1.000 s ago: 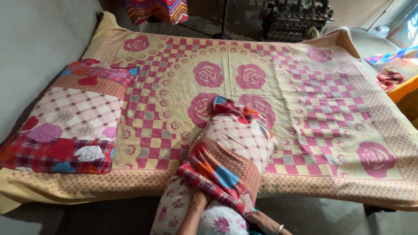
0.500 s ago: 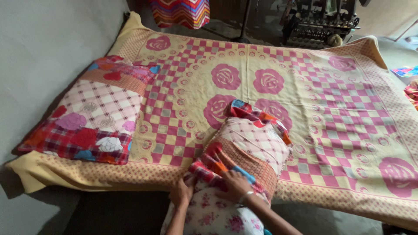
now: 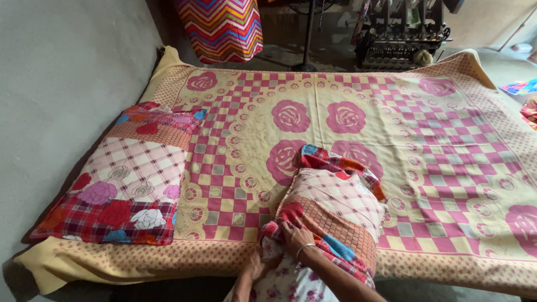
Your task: The person inserts a pillow into a patterned pillowcase on a bed. They repeatedly adjust, flip, and smooth the pillowcase to fit the pillow, then place the finished pillow next to another on the bed.
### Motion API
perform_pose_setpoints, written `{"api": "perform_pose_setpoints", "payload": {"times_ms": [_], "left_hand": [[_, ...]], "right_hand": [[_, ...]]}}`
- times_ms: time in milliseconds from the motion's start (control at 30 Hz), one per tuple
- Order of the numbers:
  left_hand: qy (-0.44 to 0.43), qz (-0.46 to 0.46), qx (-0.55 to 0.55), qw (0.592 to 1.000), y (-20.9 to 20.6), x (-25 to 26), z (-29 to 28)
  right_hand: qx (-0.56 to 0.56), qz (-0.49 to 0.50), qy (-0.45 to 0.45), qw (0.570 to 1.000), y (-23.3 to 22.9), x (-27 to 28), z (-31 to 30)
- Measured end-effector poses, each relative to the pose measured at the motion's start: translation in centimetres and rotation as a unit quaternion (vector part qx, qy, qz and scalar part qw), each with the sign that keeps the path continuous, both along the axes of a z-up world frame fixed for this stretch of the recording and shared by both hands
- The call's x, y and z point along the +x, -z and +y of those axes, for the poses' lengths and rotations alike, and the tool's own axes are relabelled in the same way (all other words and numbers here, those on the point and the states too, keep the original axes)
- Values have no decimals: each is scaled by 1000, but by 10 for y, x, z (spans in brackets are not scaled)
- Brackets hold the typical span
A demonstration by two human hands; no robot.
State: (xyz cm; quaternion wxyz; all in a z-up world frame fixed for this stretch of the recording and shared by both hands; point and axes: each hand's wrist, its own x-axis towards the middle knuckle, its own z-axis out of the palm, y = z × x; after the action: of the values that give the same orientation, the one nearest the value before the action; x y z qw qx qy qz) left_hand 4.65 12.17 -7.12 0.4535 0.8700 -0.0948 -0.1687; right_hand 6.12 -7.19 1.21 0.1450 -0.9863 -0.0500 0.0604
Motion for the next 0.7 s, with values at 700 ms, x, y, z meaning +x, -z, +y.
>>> {"api": "perform_pose_setpoints", "payload": {"times_ms": [700], "left_hand": [[-114,12,-19,993,-23,-49,12]], "right_hand": [[-14,19,-69,997,-94,-129,-28]]}}
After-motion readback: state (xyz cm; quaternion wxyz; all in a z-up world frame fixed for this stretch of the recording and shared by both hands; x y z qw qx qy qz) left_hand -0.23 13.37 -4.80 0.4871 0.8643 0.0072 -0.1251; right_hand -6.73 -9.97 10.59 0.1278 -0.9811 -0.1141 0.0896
